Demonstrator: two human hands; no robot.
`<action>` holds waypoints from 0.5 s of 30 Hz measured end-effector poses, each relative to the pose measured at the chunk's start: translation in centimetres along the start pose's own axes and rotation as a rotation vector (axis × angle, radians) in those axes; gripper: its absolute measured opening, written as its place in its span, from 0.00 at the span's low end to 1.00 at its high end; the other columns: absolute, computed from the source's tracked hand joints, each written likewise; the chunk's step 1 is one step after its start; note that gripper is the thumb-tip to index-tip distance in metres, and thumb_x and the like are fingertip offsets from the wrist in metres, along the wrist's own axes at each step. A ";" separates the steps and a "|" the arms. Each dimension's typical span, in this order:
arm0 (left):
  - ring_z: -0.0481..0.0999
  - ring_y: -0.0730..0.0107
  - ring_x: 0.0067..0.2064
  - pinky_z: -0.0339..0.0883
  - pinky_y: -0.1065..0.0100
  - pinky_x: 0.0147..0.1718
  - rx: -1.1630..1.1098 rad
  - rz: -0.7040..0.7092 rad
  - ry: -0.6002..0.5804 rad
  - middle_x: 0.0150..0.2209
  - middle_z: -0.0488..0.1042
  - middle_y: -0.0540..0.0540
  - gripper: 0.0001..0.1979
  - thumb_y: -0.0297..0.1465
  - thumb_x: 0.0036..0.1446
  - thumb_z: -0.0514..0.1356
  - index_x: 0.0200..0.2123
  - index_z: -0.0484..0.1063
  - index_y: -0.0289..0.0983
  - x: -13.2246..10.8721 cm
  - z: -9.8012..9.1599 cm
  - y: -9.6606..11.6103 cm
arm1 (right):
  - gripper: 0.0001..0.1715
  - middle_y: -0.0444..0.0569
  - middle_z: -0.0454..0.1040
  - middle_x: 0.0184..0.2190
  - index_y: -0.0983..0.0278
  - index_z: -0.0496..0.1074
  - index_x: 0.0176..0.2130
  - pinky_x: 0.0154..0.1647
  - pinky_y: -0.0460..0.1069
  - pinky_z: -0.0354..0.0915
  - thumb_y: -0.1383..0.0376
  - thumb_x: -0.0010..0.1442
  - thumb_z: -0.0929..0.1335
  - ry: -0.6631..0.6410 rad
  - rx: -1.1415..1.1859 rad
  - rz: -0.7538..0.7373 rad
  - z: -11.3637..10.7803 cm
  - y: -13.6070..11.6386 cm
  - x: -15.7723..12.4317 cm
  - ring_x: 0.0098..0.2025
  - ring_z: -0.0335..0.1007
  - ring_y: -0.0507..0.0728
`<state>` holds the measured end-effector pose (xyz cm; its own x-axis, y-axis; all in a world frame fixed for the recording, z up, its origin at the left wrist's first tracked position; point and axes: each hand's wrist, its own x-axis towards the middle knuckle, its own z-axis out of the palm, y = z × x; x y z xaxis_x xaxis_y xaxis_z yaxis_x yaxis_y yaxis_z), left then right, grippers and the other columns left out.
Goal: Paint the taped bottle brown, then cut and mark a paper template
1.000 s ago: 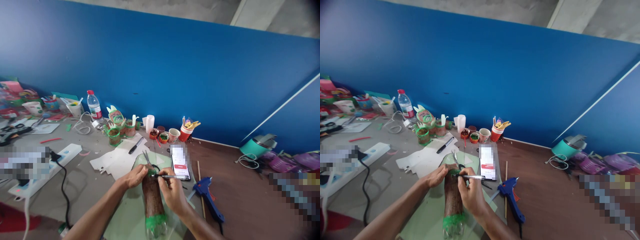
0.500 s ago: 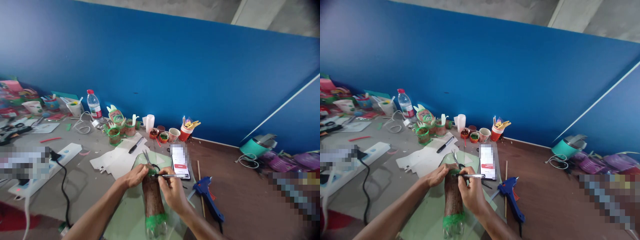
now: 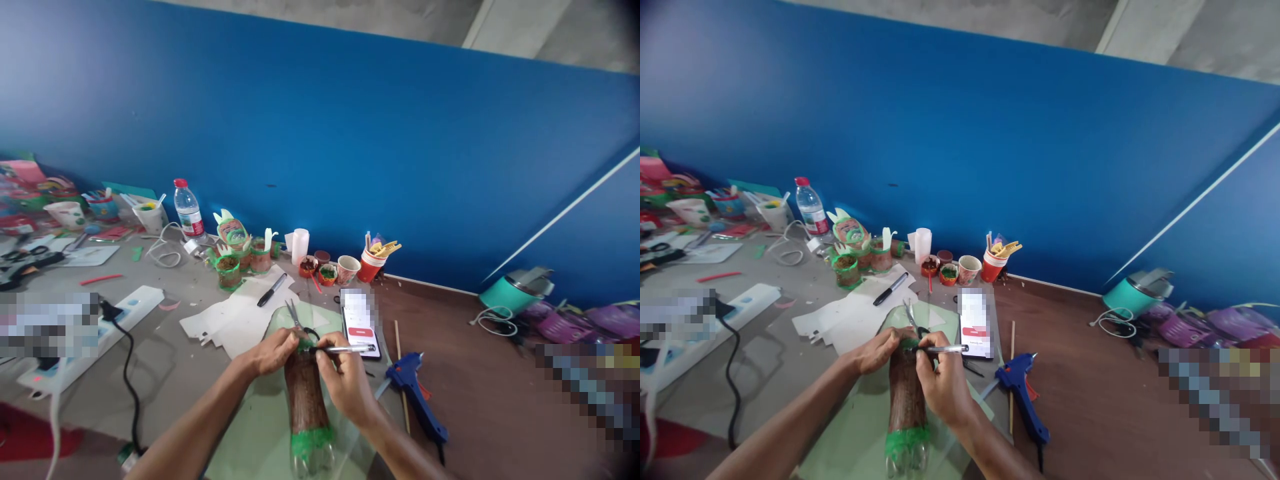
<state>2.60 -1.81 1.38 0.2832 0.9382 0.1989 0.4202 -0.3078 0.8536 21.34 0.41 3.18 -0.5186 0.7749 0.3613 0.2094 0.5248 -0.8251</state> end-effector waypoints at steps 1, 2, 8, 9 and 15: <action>0.69 0.62 0.38 0.65 0.64 0.41 0.008 0.000 0.001 0.34 0.73 0.42 0.45 0.61 0.55 0.33 0.40 0.74 0.32 0.0 0.0 0.0 | 0.07 0.45 0.66 0.26 0.65 0.66 0.34 0.24 0.45 0.58 0.66 0.59 0.61 -0.005 0.004 0.004 0.0 -0.1 0.1 0.26 0.61 0.52; 0.69 0.62 0.38 0.65 0.64 0.41 0.016 -0.001 0.001 0.34 0.73 0.42 0.45 0.61 0.55 0.33 0.40 0.74 0.32 0.0 0.0 0.0 | 0.06 0.45 0.66 0.26 0.65 0.66 0.34 0.23 0.45 0.58 0.66 0.59 0.61 -0.010 0.008 0.008 0.0 -0.1 0.1 0.25 0.61 0.52; 0.71 0.62 0.38 0.66 0.65 0.41 0.050 -0.016 0.011 0.35 0.74 0.41 0.45 0.60 0.56 0.32 0.42 0.74 0.32 -0.1 0.0 0.0 | 0.06 0.44 0.64 0.25 0.65 0.65 0.33 0.22 0.45 0.56 0.67 0.59 0.60 -0.032 0.005 0.022 -0.1 -0.4 0.4 0.24 0.59 0.51; 0.71 0.63 0.38 0.66 0.66 0.41 0.056 -0.016 0.015 0.35 0.74 0.42 0.44 0.60 0.56 0.32 0.41 0.75 0.32 -0.2 0.0 0.0 | 0.06 0.44 0.64 0.25 0.65 0.65 0.33 0.22 0.45 0.56 0.67 0.59 0.60 -0.033 0.001 0.018 -0.1 -0.4 0.4 0.24 0.59 0.51; 0.71 0.63 0.36 0.67 0.66 0.39 0.076 -0.015 0.027 0.34 0.74 0.42 0.44 0.60 0.56 0.32 0.40 0.75 0.33 -0.2 0.1 0.4 | 0.06 0.44 0.64 0.25 0.65 0.66 0.33 0.22 0.44 0.55 0.67 0.59 0.61 -0.024 0.022 0.036 -0.2 -0.5 0.4 0.24 0.60 0.51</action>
<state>2.73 -2.12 1.62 0.2532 0.9466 0.1999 0.4888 -0.3034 0.8180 21.19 0.56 3.79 -0.5306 0.7845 0.3210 0.2104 0.4888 -0.8467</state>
